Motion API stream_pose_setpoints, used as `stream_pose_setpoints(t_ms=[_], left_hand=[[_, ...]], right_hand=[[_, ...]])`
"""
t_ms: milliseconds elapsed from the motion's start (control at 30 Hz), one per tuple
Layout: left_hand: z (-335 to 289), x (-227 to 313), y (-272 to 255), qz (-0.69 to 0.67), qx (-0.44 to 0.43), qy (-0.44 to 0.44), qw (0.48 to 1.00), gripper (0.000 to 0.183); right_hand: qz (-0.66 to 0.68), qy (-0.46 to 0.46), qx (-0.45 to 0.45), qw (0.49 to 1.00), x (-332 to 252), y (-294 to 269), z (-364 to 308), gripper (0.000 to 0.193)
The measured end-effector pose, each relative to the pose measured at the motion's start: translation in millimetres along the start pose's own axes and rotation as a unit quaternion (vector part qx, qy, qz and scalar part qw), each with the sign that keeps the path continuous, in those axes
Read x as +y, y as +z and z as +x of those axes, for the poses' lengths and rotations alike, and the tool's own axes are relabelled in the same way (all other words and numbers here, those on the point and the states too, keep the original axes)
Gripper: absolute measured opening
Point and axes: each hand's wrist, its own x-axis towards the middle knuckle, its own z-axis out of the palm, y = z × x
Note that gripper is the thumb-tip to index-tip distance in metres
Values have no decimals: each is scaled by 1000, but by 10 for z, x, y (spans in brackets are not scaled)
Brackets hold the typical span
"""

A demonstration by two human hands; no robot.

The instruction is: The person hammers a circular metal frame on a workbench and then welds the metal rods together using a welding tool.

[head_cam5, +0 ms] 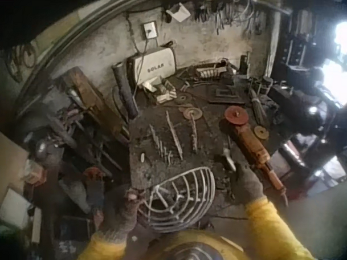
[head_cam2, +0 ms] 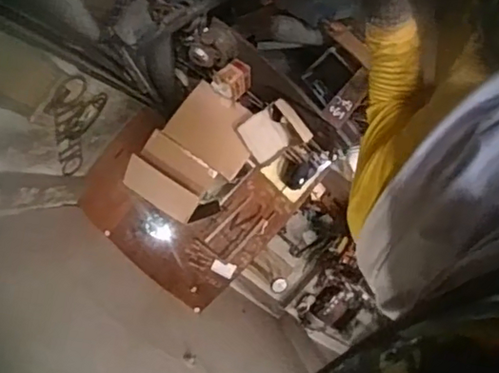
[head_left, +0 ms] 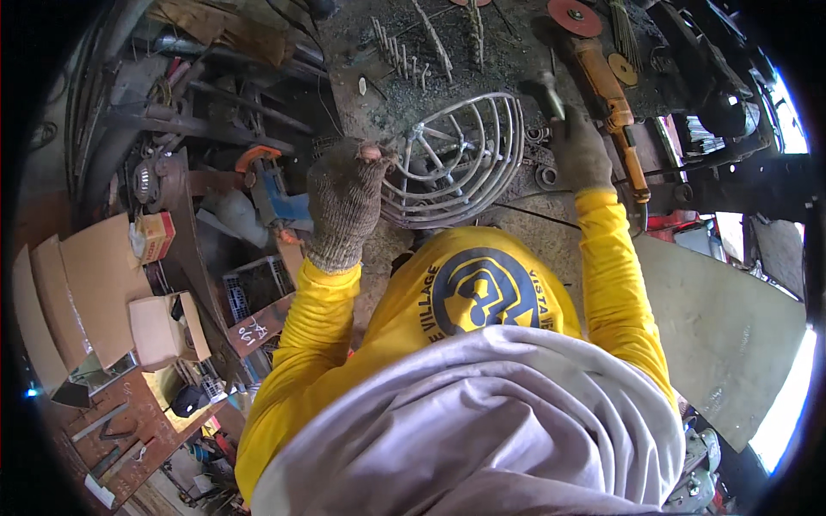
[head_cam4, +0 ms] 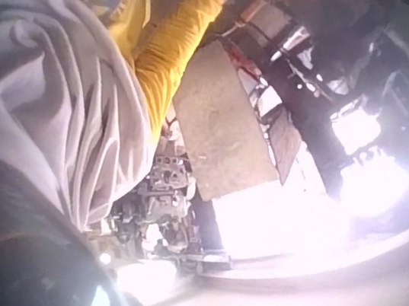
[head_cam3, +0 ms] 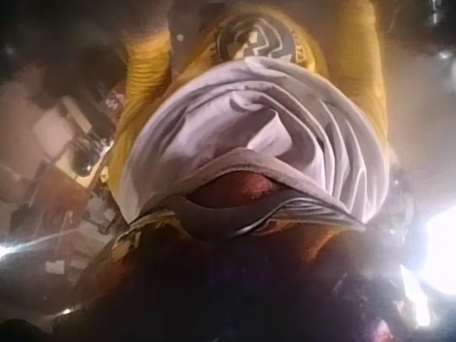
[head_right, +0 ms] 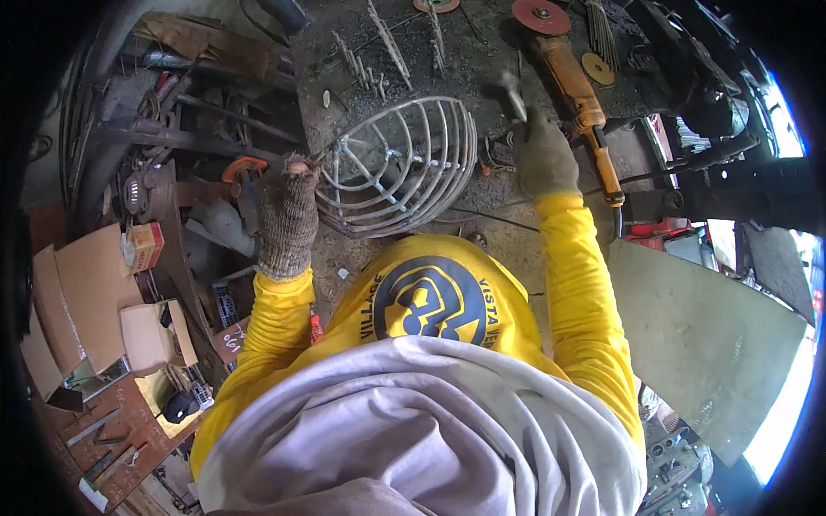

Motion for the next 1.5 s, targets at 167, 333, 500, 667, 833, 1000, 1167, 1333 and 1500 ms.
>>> stream_pose_setpoints(t_ms=[167,333,500,667,833,1000,1167,1333,1500], left_hand=[[116,268,-160,-82,-4,-77,994,15],[110,240,-87,-258,-41,-251,932,13],[136,85,116,99,72,72,990,19],[124,91,141,-42,-15,-24,999,23],[283,280,28,36,12,172,984,19],[377,557,-48,-273,-77,-217,934,31],[404,525,-50,-231,-86,-126,961,31],[354,484,-17,-232,-86,-123,961,20],[148,67,127,30,-32,182,982,23]], right_hand=[[346,-5,16,938,136,-79,-457,32],[576,-27,30,816,-6,-12,-801,34],[558,32,-4,829,-280,-148,-833,34],[580,7,52,813,-272,-91,-878,33],[507,-69,98,853,-392,-231,-872,38],[441,-142,98,881,-369,-292,-777,38],[473,-164,75,862,-413,-358,-719,39],[436,-179,59,880,-297,-355,-630,35],[441,-179,56,878,-268,-322,-614,34]])
